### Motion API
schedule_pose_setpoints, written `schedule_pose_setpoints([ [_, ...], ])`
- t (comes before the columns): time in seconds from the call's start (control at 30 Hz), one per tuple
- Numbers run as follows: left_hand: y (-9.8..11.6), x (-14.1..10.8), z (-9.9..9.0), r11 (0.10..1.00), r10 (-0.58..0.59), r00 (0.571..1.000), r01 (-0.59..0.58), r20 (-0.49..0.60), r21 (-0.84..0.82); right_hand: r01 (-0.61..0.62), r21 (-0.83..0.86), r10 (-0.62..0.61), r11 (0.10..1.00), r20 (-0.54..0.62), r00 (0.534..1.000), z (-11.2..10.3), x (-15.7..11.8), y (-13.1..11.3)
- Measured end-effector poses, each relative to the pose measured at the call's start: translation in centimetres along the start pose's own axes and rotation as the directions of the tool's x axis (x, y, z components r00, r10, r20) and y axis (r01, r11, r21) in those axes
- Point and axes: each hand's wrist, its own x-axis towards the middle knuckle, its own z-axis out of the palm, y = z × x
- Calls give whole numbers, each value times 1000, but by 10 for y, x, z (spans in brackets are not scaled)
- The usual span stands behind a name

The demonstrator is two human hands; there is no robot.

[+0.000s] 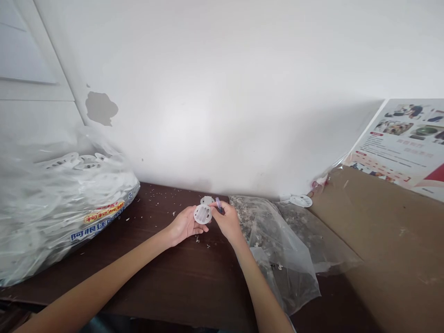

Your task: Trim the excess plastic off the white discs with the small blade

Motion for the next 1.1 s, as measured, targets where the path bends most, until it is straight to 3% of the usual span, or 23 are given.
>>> schedule_pose_setpoints([
  [0.27,-3,3,-2,977,-160,980,174,115,-124,56,-123,-46,991,83,995,0,-2,-7],
  [0.57,-8,5,-4,977,-149,981,165,123,-137,17,-90,-9,996,81,997,1,-2,-5],
  [0.77,-8,5,-4,973,-155,983,170,100,-159,55,-63,-50,996,86,995,2,-2,3],
  [1.1,-10,10,-3,965,-167,982,181,88,-190,52,-121,-42,991,82,996,2,0,8],
])
